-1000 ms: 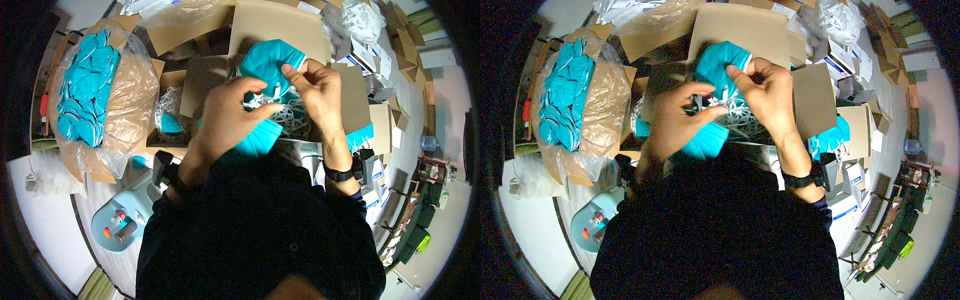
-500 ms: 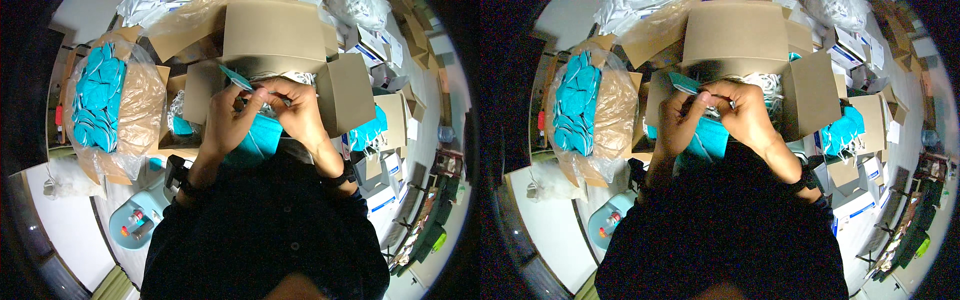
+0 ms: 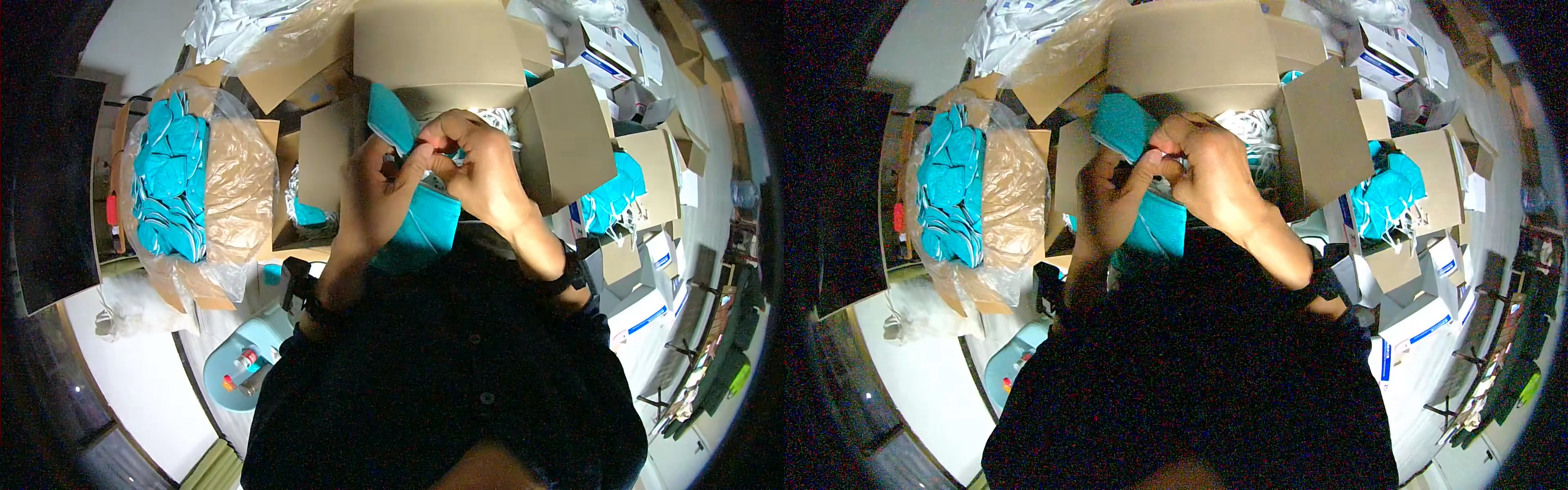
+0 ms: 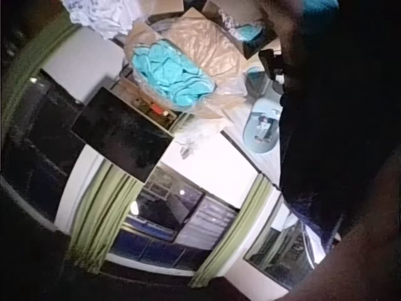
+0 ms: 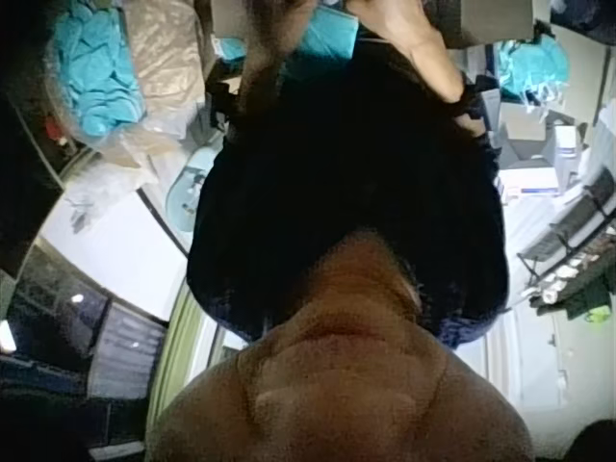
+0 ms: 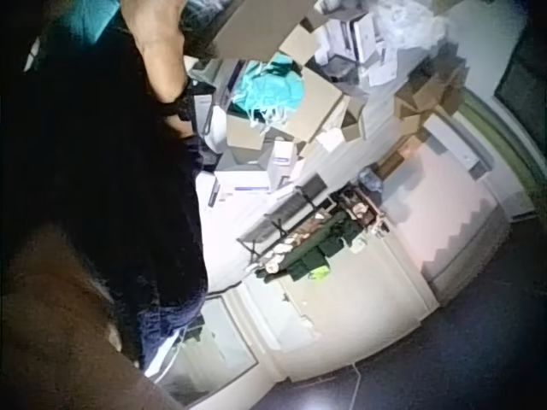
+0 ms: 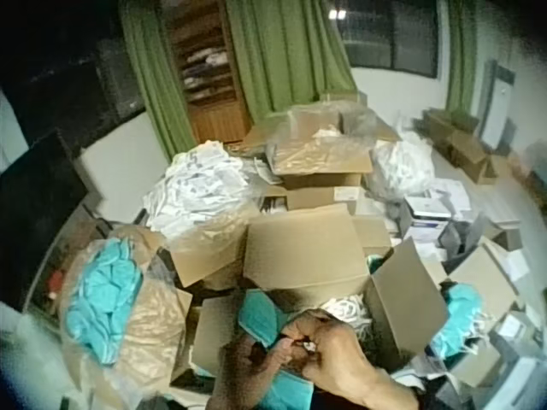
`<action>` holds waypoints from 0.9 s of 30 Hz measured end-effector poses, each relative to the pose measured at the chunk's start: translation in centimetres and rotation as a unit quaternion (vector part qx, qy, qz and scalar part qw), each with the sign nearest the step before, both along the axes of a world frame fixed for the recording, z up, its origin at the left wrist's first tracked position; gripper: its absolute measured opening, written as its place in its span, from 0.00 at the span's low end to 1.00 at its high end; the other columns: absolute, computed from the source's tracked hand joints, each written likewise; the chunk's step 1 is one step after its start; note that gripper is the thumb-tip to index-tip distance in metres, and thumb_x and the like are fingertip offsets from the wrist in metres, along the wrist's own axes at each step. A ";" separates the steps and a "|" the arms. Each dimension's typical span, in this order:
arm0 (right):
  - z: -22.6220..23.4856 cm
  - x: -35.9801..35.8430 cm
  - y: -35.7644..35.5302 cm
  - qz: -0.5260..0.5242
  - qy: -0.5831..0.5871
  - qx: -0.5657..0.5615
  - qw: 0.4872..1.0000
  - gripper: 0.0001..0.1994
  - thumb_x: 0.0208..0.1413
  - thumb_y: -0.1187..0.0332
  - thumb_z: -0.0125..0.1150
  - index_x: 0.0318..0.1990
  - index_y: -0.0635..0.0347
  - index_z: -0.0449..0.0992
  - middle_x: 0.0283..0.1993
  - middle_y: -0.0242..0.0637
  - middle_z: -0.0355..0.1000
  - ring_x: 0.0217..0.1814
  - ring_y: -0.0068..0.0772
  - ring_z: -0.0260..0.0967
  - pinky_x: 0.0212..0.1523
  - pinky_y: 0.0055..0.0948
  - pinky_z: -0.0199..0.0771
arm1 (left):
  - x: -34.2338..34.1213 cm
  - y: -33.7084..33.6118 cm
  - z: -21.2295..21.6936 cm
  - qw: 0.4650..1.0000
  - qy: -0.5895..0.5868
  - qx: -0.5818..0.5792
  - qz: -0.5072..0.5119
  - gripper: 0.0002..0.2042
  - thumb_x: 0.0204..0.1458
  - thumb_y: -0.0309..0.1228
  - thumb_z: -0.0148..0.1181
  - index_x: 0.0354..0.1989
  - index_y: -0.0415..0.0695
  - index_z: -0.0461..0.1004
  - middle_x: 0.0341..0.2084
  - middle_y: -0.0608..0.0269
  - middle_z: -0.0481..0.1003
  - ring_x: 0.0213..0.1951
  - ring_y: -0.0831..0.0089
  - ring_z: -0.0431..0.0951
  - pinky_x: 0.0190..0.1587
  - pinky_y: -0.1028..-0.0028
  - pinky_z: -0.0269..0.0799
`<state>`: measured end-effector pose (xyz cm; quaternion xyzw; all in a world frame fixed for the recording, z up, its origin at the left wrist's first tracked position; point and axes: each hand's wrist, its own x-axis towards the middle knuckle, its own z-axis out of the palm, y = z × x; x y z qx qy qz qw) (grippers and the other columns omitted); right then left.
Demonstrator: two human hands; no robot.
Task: Sorting and packing green protective masks and white elastic bands into boxes.
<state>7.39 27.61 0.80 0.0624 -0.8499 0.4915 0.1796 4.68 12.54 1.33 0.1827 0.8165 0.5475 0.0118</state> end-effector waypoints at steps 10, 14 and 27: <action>0.1 -1.5 2.6 0.031 0.058 0.036 0.997 0.06 0.43 0.85 0.61 0.27 0.64 0.75 0.26 0.39 0.72 0.30 0.31 0.69 0.33 0.27 0.70 | 0.3 -1.0 0.1 0.997 0.073 -0.011 -0.015 0.06 0.56 0.26 0.58 0.38 0.37 0.75 0.21 0.59 0.73 0.22 0.79 0.67 0.25 0.73 0.64; 0.0 -2.9 8.1 -0.128 0.035 0.004 0.991 0.08 0.40 0.88 0.54 0.27 0.65 0.75 0.26 0.40 0.74 0.30 0.29 0.73 0.36 0.26 0.74 | 0.5 -4.1 1.1 0.991 0.130 0.037 0.014 0.06 0.55 0.24 0.58 0.39 0.36 0.75 0.25 0.61 0.75 0.24 0.78 0.68 0.29 0.74 0.66; 0.0 -0.2 -1.6 0.077 -0.102 -0.289 0.949 0.02 0.56 0.77 0.61 0.33 0.66 0.75 0.31 0.32 0.76 0.33 0.19 0.70 0.31 0.22 0.72 | 0.1 -1.6 1.4 0.992 -0.031 0.092 0.078 0.19 0.49 0.35 0.66 0.45 0.36 0.71 0.37 0.53 0.77 0.39 0.62 0.76 0.46 0.65 0.69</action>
